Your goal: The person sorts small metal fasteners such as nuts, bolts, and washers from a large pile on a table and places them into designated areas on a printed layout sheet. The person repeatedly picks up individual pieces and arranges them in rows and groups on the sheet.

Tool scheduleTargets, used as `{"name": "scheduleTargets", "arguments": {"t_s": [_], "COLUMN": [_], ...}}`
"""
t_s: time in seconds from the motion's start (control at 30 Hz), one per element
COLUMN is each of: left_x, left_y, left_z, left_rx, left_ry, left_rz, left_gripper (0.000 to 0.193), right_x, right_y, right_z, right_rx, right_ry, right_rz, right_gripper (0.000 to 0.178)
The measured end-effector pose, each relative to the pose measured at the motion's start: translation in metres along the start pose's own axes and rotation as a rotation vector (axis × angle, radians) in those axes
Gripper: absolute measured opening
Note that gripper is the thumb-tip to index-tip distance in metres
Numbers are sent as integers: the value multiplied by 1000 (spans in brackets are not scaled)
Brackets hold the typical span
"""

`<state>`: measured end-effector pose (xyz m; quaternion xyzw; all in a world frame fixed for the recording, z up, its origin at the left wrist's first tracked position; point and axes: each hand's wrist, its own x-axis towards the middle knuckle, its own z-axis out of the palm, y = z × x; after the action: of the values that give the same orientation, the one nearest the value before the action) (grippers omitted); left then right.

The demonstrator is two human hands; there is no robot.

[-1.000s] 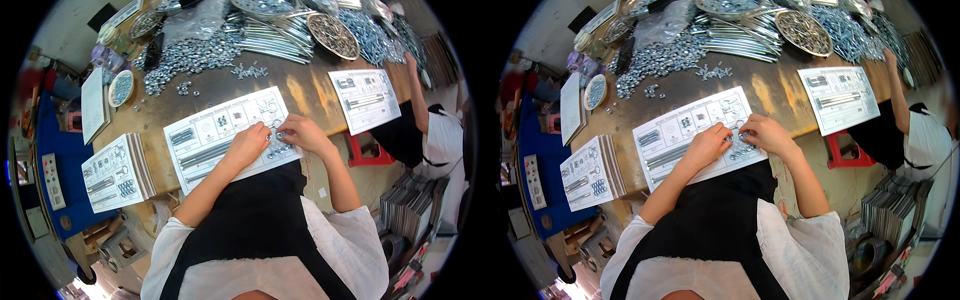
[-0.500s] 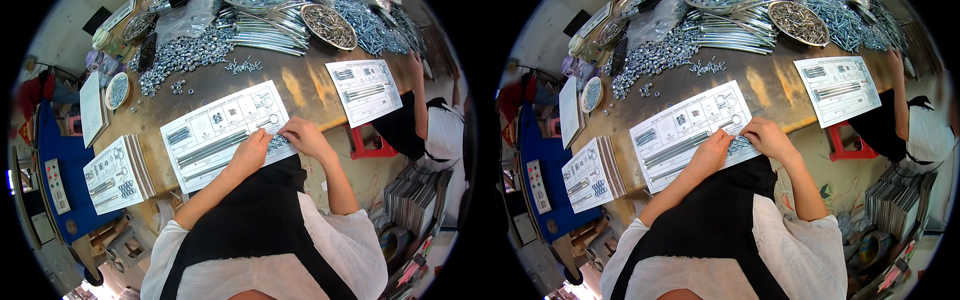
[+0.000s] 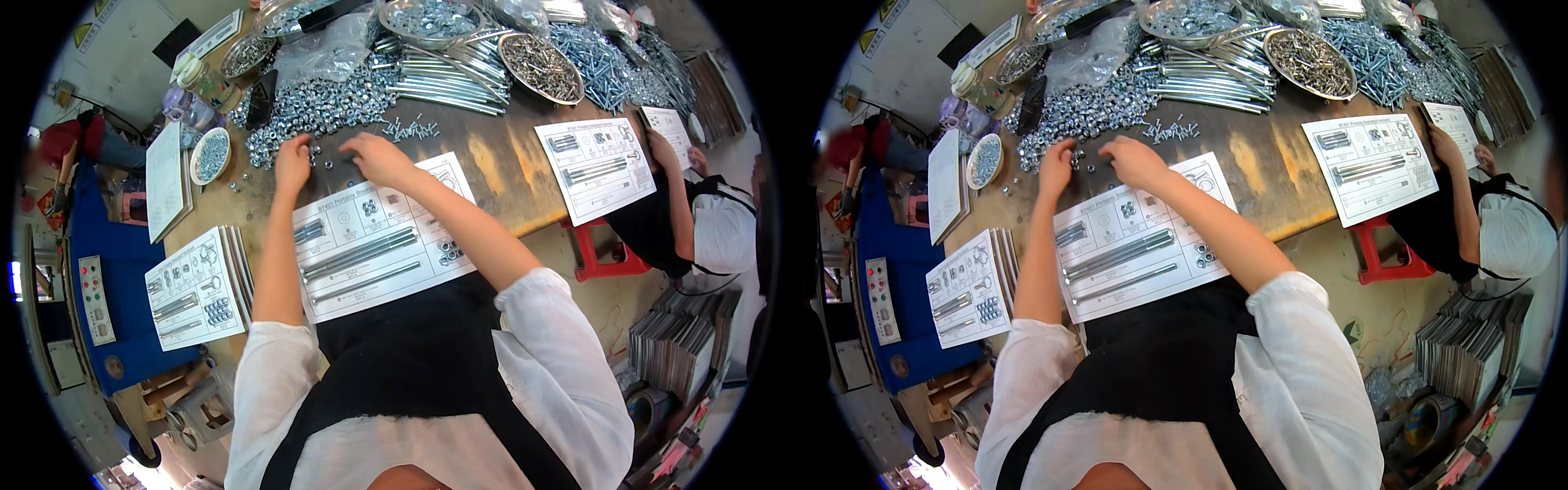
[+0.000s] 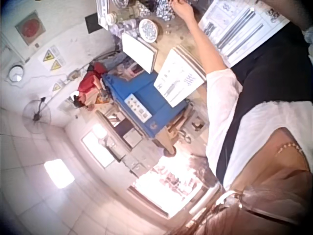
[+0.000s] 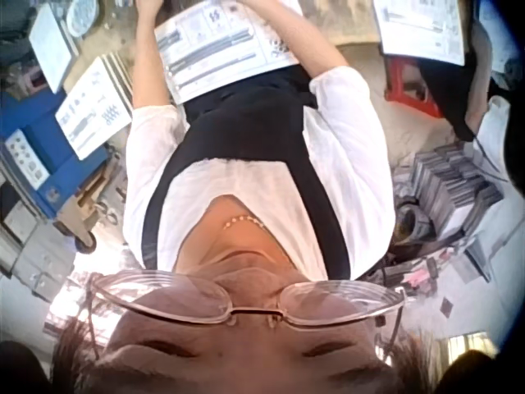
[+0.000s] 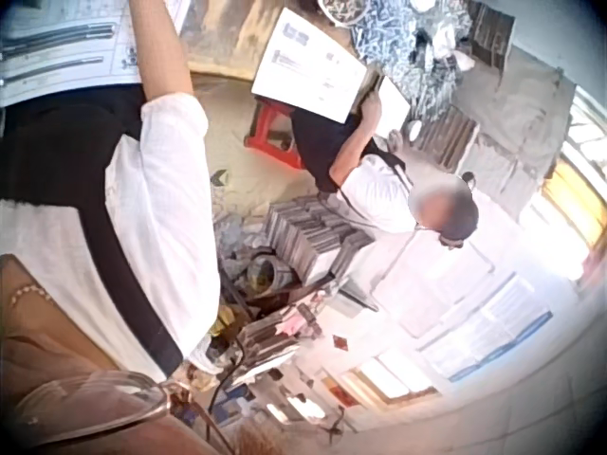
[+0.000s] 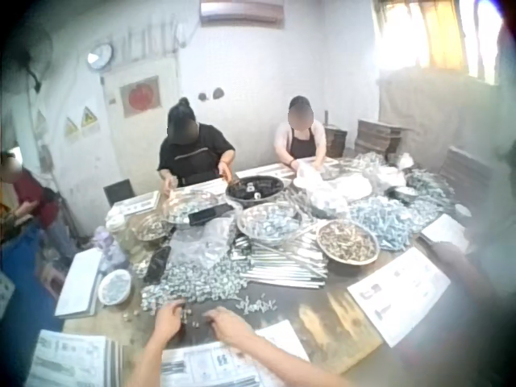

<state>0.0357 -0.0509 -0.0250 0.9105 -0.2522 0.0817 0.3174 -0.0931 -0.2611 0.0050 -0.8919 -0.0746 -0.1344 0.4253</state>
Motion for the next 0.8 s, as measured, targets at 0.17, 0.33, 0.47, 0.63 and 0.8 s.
{"name": "scheduleTargets", "arguments": {"t_s": [0.17,0.33,0.47,0.63,0.8], "left_x": [-30,-54,-64,-68,-63], "left_y": [6,10,0,-1,19], "left_z": [-6,-32,-36,-37,-42], "left_rx": [-26,-154,-139,-115,-39], "left_ry": [52,10,89,45,-45], "left_rz": [-5,-97,-144,-206,-114], "left_gripper": [29,30,25,21,20], "right_x": [58,66,64,55,64], "right_y": [-11,-1,-1,-10,-16], "right_z": [52,66,54,58,61], "right_rx": [-60,-101,-434,-273,-221], "right_ry": [28,1,26,7,-58], "right_rz": [97,139,-73,-112,-152], "right_gripper": [19,17,15,22,29]}}
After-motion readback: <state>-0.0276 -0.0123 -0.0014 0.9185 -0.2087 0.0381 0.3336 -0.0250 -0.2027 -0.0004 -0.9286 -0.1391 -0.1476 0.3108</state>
